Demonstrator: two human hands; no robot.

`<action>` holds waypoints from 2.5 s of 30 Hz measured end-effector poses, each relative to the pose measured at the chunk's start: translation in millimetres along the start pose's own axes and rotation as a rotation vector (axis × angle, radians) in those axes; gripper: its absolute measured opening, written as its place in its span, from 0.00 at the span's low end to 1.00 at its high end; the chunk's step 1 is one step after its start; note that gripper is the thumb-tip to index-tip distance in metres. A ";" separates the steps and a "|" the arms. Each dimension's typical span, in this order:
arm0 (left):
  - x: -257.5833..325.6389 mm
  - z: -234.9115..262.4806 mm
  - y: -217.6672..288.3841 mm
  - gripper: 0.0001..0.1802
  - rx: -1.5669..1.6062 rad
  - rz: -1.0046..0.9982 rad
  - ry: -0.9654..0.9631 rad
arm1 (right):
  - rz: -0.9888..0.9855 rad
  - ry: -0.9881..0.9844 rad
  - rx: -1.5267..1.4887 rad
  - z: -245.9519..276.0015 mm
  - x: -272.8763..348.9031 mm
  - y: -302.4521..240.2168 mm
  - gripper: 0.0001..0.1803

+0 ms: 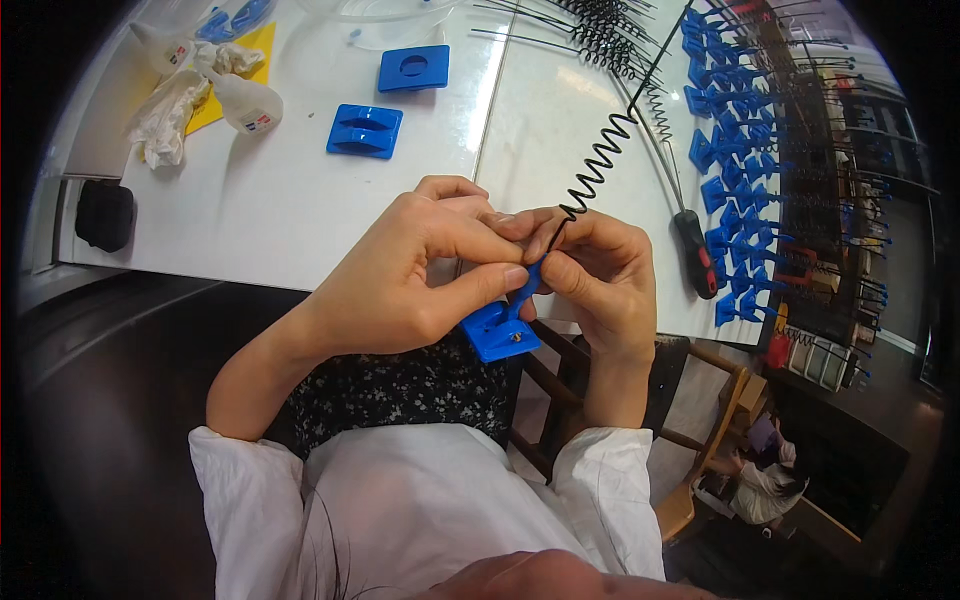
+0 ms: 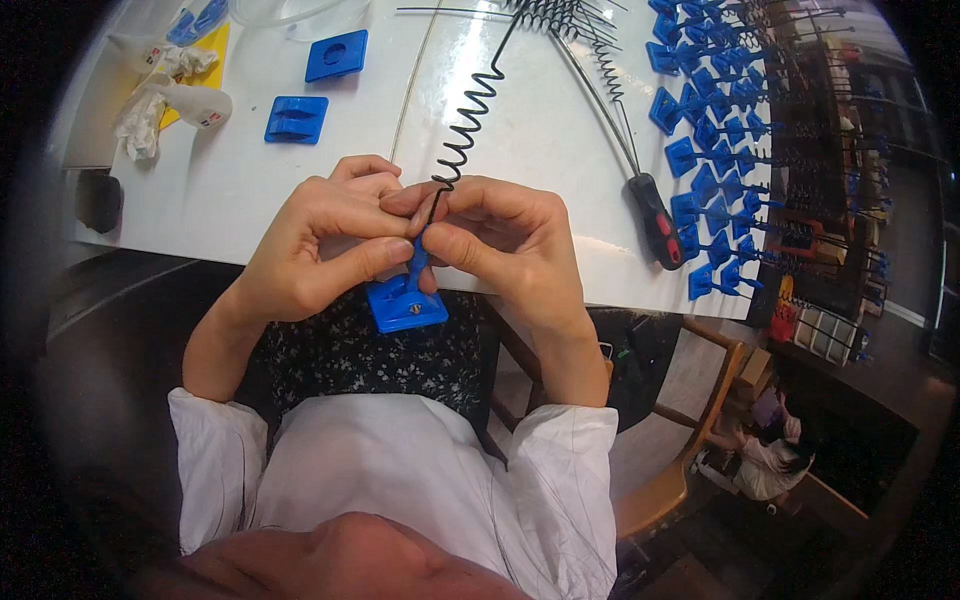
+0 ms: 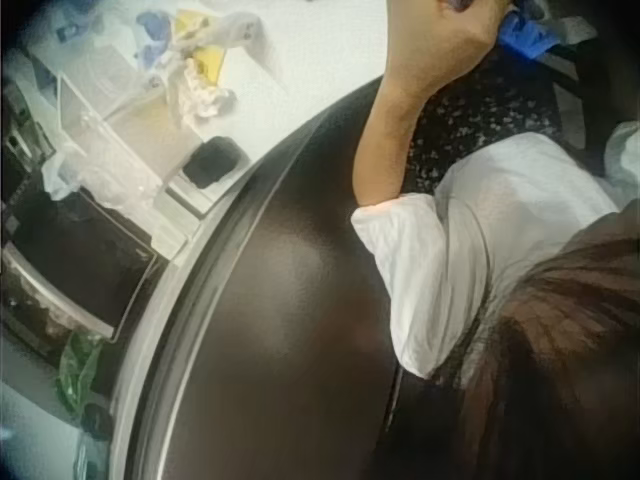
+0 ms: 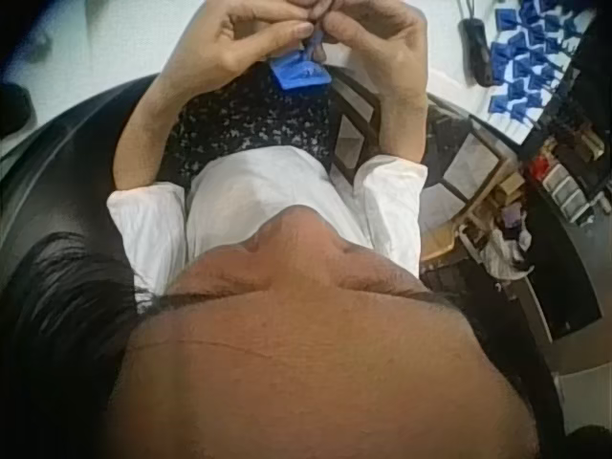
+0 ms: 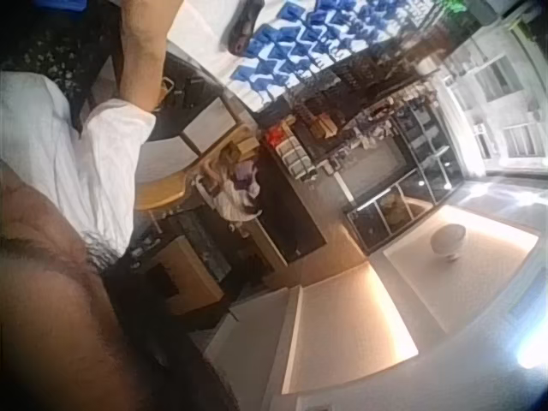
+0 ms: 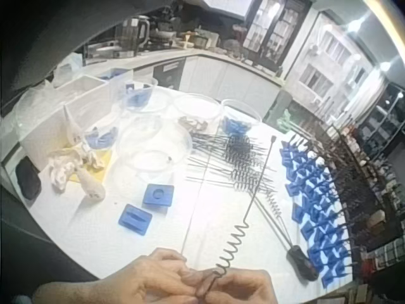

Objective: The person applies glue from a glue bottle to a blue plastic part, then inserts a spiral spring wire into the glued part.

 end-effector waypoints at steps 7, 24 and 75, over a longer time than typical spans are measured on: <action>0.2 -2.7 -1.2 0.05 -0.122 -0.042 0.046 | 0.028 0.041 0.081 0.4 -0.6 2.4 0.08; -0.7 2.0 -1.1 0.07 -0.052 0.006 -0.080 | 0.085 0.027 0.040 0.7 0.2 3.2 0.08; 3.1 -3.5 -2.4 0.06 -0.109 -0.067 -0.018 | 0.507 0.121 0.267 1.6 1.4 24.3 0.05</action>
Point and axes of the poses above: each hand's wrist, its own x-axis away from the middle knuckle, its own z-axis out of the back of the hand, y = z × x, the point moved 1 cm from there along -x, towards the middle knuckle, and after that the axes turned 13 degrees about -z, right-handed, at the moved point
